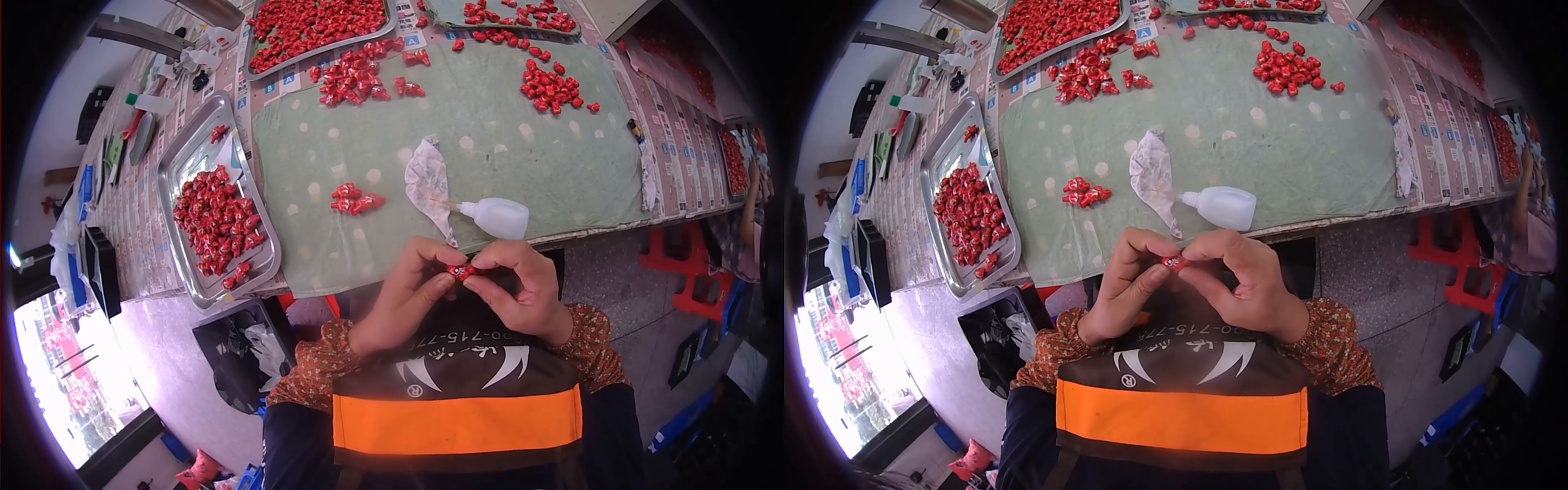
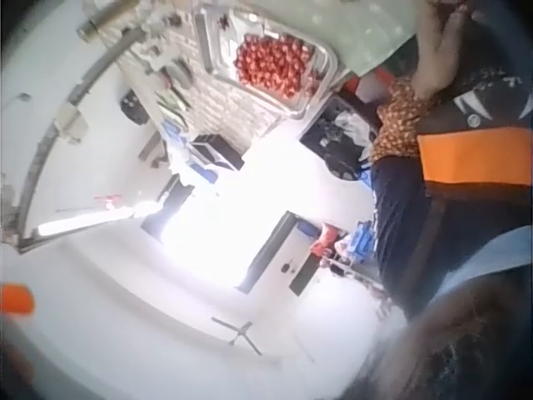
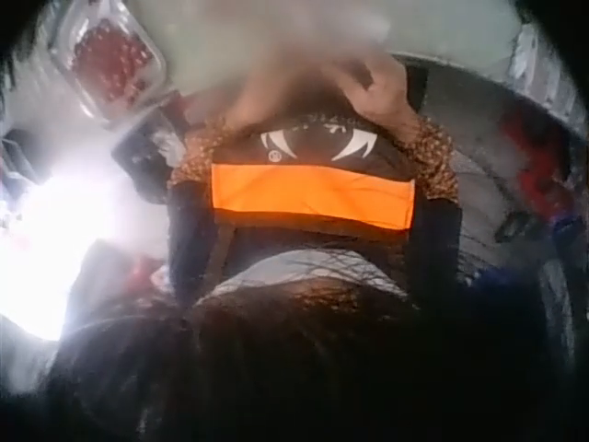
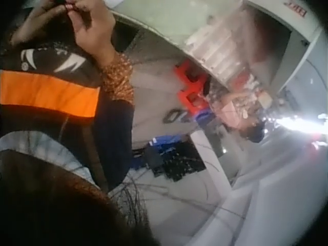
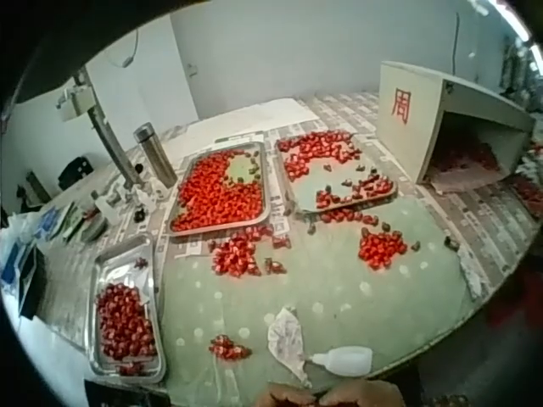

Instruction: The person assembles plastic figurine components by applying glue from a squeeze bottle and attaching pieces together by hand.

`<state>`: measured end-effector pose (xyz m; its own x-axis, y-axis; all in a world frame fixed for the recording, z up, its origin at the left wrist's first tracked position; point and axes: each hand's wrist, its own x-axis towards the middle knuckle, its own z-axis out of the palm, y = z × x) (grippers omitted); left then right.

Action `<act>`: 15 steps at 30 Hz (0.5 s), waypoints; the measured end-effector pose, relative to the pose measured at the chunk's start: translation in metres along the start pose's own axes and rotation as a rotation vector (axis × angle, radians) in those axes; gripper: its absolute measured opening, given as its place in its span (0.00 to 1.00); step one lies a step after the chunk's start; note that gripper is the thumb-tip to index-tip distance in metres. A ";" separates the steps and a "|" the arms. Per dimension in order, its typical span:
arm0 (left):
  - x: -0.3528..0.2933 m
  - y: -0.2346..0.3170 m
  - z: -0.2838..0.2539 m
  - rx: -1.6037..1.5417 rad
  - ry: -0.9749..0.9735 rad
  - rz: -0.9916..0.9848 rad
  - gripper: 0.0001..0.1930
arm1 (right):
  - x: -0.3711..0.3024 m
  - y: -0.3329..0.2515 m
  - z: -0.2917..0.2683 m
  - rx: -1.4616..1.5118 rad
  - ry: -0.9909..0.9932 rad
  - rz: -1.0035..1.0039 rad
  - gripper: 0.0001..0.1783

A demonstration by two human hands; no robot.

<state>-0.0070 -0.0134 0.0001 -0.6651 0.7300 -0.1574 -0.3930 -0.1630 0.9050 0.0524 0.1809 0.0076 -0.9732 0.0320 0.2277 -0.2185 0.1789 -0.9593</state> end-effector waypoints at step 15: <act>-0.005 -0.018 0.001 -0.076 -0.021 0.068 0.08 | -0.008 0.004 -0.001 0.589 -0.080 0.405 0.07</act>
<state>0.0046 -0.0135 -0.0150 -0.6785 0.7294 -0.0872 -0.3950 -0.2622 0.8805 0.0590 0.1820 0.0017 -0.9834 -0.0922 -0.1565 0.1804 -0.3930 -0.9017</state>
